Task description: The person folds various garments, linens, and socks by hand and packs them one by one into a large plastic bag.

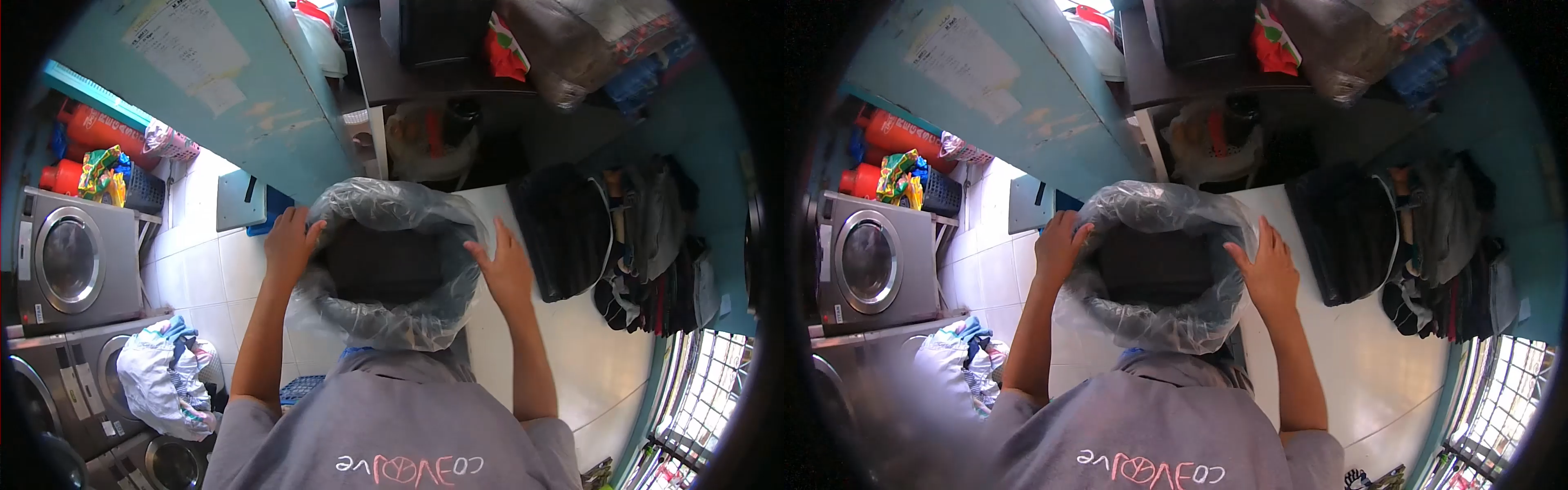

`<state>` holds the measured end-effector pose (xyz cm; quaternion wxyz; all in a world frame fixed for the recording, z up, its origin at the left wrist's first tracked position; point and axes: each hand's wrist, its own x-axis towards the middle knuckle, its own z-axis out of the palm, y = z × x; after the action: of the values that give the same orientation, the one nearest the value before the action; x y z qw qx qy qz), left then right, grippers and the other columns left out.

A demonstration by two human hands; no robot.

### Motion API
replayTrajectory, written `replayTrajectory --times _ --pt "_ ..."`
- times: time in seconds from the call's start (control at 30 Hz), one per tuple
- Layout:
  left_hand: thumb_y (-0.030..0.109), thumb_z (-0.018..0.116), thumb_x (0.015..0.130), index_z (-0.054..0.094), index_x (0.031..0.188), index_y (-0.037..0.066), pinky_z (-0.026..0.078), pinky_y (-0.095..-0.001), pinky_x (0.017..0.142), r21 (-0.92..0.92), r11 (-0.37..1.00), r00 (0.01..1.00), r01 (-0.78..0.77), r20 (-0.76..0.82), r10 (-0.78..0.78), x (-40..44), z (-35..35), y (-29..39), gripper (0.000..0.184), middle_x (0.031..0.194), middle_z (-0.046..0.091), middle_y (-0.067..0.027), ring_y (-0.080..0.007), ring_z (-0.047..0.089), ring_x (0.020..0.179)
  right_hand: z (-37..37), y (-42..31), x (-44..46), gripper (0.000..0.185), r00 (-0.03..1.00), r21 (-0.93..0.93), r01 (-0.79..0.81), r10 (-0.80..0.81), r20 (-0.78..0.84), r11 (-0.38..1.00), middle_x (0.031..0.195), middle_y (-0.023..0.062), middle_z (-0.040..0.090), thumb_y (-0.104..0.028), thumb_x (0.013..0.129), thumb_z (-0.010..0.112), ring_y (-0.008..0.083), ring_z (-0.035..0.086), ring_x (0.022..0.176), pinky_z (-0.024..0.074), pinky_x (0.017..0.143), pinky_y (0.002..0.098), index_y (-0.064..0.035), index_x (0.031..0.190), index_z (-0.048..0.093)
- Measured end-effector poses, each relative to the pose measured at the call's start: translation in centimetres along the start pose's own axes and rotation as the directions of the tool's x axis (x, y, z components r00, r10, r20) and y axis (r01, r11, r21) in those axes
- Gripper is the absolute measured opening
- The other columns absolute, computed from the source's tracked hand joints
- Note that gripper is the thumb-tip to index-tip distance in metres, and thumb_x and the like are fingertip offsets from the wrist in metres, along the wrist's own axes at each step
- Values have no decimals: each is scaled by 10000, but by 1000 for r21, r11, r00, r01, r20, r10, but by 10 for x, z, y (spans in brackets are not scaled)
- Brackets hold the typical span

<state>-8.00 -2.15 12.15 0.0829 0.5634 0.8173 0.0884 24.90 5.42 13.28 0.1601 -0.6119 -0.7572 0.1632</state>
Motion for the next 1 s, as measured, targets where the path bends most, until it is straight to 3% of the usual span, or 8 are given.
replayTrajectory --times 0.2,0.27,0.4,0.57,0.77,0.87,0.93,1.0 --pt "400 553 848 541 1023 44 456 -459 703 32 997 937 67 -345 -52 -29 -1 -28 397 992 580 -125 -320 572 898 24 16 -13 278 903 281 -408 338 265 869 907 147 592 -302 848 581 323 558 860 448 746 407 -30 887 543" --pt "328 512 889 543 934 35 443 -460 682 -84 954 956 288 91 -280 -48 -15 -31 298 956 603 -146 -339 585 847 28 16 -17 148 988 259 16 24 -150 966 836 138 578 -135 859 553 315 546 758 441 683 375 -5 799 514" --pt "273 468 918 532 884 37 438 -450 654 -131 964 960 229 -133 -246 -68 -25 -9 247 868 618 -156 -361 589 780 28 -5 -17 69 963 356 100 -1 -268 929 793 117 557 -67 875 514 250 541 703 431 651 326 -10 836 508" --pt "252 431 936 511 887 33 431 -454 635 -558 780 892 282 -147 -427 -68 -19 5 239 783 614 -164 -384 581 744 46 0 -6 122 873 813 -278 487 -8 512 772 68 533 -155 918 493 141 520 689 421 621 274 -37 949 479" --pt "370 467 913 520 925 24 425 -486 608 -217 906 892 364 -199 -406 -85 -1 9 350 795 617 -194 -419 584 729 29 -27 -17 174 981 -18 -160 158 -109 987 687 82 556 -217 889 560 142 525 633 417 592 283 -65 938 489" --pt "400 483 911 534 887 37 427 -407 572 -242 909 925 339 -88 -369 -85 16 -4 367 762 613 -117 -314 596 659 22 -12 -9 186 950 73 -247 227 216 966 736 79 605 -235 870 592 131 545 651 427 609 286 -63 890 524" --pt "343 490 926 538 837 73 360 -265 494 -923 292 884 251 95 -458 -77 12 -9 289 680 518 17 -114 472 534 17 -1 -4 169 960 373 -270 220 171 888 771 53 609 -217 871 588 115 544 681 423 622 277 -55 867 537" --pt "314 495 928 538 830 91 300 -223 474 -959 165 885 231 136 -446 -75 -14 -7 248 668 461 52 -61 386 525 4 -6 6 157 967 642 -248 222 123 725 805 28 612 -198 873 585 98 543 710 418 635 268 -47 844 551"
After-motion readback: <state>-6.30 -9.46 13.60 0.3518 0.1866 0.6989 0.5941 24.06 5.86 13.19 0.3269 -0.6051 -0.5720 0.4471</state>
